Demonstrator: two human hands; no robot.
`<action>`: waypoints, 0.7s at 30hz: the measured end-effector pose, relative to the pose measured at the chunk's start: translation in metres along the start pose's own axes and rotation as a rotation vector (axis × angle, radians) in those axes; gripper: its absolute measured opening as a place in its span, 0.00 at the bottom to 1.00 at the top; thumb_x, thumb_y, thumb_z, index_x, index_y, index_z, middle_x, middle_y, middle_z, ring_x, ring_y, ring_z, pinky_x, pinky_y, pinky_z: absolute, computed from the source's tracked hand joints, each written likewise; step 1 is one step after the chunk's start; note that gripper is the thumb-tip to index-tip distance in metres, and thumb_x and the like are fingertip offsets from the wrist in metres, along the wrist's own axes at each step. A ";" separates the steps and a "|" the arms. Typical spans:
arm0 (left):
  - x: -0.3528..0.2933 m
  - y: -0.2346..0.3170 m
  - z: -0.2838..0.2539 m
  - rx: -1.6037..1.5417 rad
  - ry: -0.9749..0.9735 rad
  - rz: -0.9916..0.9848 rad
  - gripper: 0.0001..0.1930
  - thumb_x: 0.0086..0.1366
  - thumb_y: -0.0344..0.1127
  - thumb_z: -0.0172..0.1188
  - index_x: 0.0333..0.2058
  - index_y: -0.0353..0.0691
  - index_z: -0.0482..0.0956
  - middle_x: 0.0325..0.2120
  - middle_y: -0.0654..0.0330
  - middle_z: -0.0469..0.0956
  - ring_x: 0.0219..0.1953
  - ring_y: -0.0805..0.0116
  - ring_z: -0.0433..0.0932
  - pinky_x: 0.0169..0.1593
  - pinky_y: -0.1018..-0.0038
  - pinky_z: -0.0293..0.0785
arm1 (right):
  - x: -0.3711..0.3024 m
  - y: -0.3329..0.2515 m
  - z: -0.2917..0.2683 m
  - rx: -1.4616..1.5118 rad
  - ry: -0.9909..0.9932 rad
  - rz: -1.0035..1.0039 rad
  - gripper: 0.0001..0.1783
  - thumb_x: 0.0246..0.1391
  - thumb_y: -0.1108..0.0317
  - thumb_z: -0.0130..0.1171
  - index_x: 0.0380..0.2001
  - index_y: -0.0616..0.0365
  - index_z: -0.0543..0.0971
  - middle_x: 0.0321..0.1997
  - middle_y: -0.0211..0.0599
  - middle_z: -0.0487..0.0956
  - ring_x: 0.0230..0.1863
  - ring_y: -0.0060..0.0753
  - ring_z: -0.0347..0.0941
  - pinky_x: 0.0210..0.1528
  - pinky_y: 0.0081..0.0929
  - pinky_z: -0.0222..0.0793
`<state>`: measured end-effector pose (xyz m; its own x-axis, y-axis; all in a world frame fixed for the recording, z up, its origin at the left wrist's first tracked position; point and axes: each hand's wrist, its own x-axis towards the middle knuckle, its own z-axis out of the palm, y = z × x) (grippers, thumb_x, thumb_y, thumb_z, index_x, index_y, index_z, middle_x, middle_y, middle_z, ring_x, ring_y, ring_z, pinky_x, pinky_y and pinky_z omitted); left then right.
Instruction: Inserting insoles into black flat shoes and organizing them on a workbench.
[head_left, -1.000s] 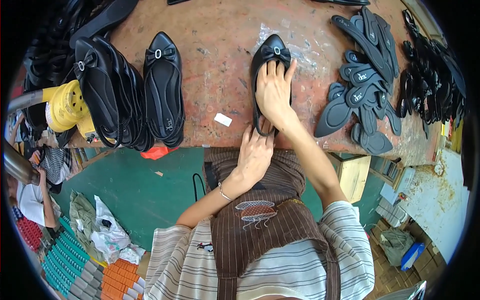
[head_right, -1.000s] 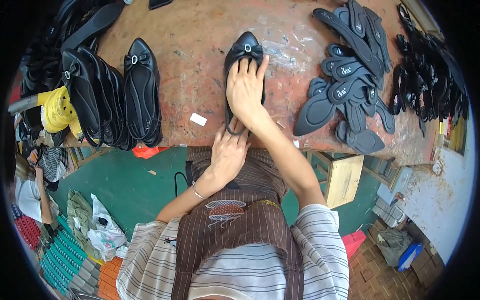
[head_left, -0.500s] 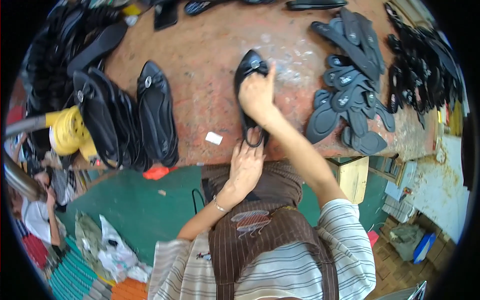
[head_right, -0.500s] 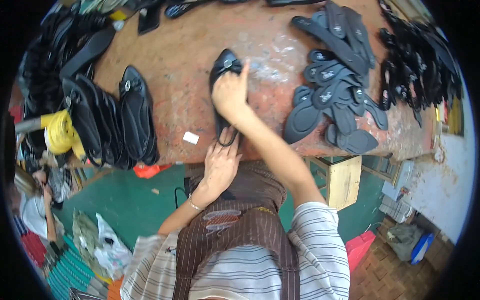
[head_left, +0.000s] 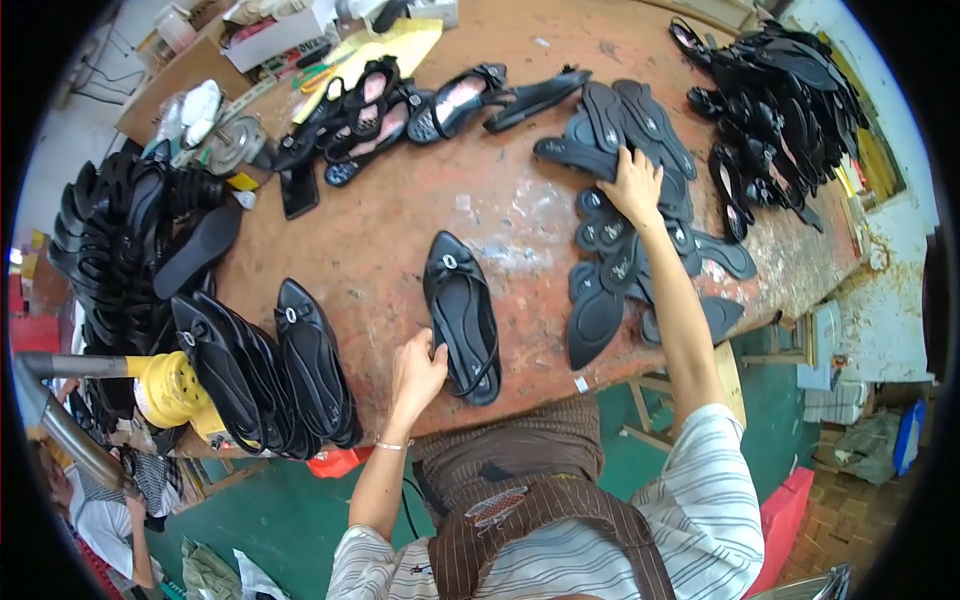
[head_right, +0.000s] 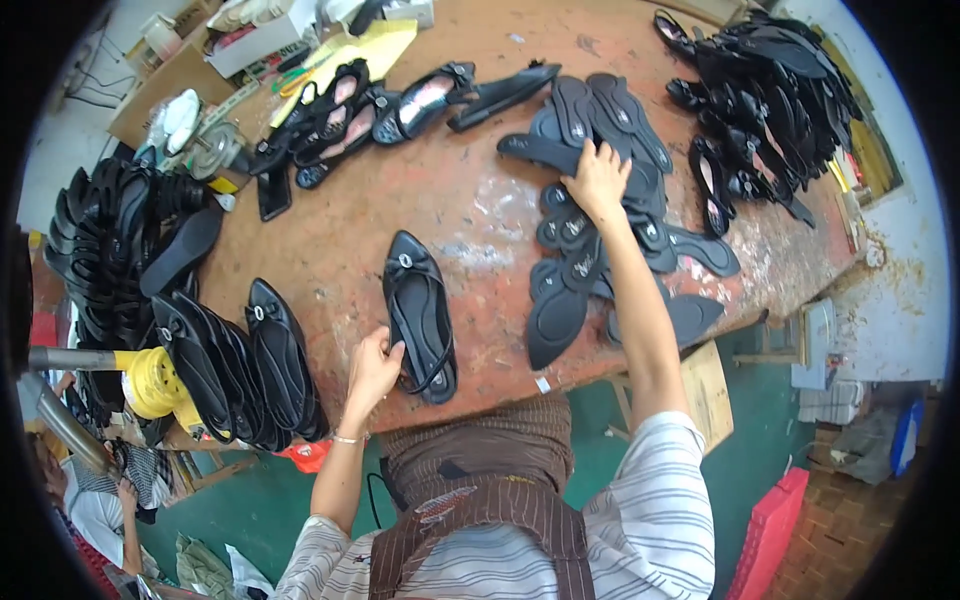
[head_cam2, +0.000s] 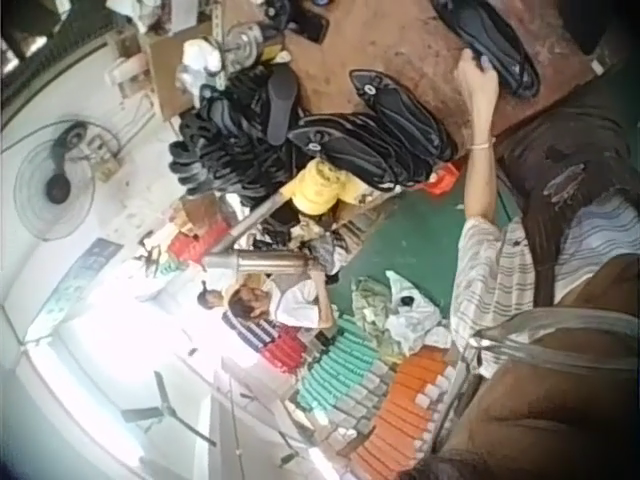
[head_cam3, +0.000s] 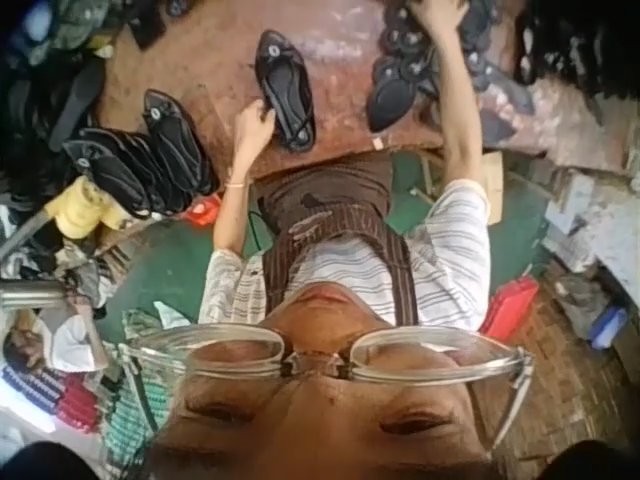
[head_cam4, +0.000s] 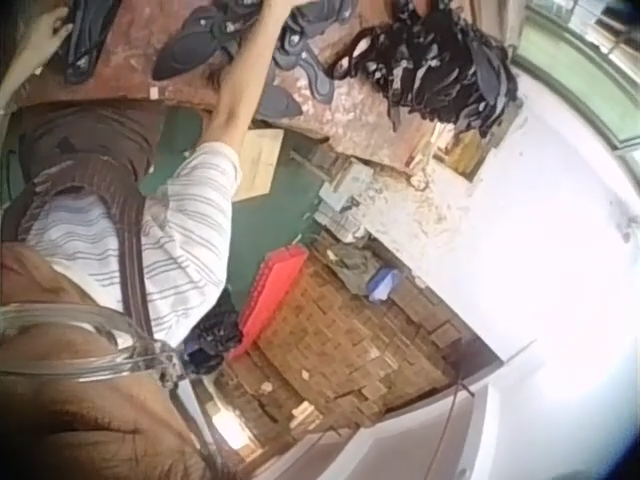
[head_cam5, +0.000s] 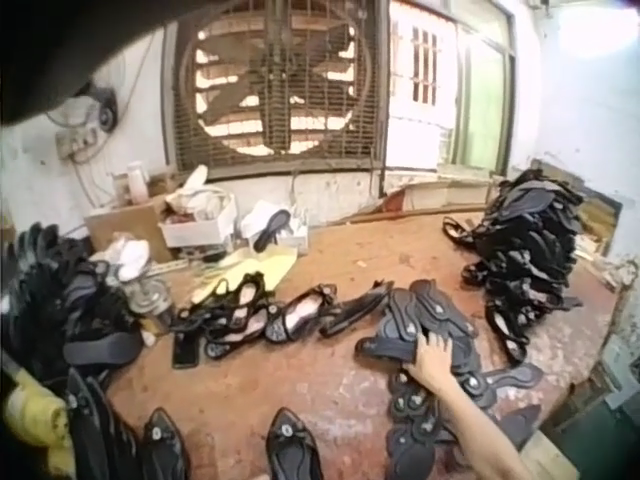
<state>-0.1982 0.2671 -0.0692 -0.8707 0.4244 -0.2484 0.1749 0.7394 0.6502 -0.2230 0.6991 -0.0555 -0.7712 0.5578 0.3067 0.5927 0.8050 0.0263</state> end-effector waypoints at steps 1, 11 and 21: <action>0.000 0.003 -0.006 -0.172 -0.005 -0.065 0.08 0.60 0.32 0.61 0.32 0.34 0.75 0.18 0.44 0.71 0.24 0.44 0.76 0.29 0.59 0.68 | 0.007 0.013 0.004 0.120 -0.139 0.020 0.50 0.37 0.52 0.75 0.63 0.56 0.64 0.58 0.50 0.72 0.62 0.54 0.66 0.66 0.58 0.55; -0.047 -0.043 -0.151 0.475 0.729 -0.083 0.05 0.64 0.27 0.55 0.29 0.34 0.71 0.21 0.41 0.73 0.27 0.37 0.73 0.30 0.54 0.68 | -0.030 -0.015 -0.072 0.158 0.371 -0.066 0.30 0.51 0.60 0.64 0.58 0.54 0.72 0.50 0.51 0.75 0.51 0.53 0.71 0.53 0.44 0.66; -0.041 -0.031 -0.160 0.813 0.298 -0.364 0.10 0.56 0.32 0.66 0.33 0.34 0.77 0.27 0.44 0.81 0.35 0.45 0.82 0.38 0.57 0.79 | -0.107 -0.017 -0.123 2.115 -0.260 0.147 0.32 0.62 0.70 0.52 0.66 0.66 0.57 0.56 0.49 0.74 0.62 0.47 0.69 0.66 0.40 0.64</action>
<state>-0.2418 0.1428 0.0358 -0.9971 0.0273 -0.0708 0.0384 0.9863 -0.1606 -0.1218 0.6008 0.0284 -0.8716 0.4807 0.0966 -0.3075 -0.3823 -0.8714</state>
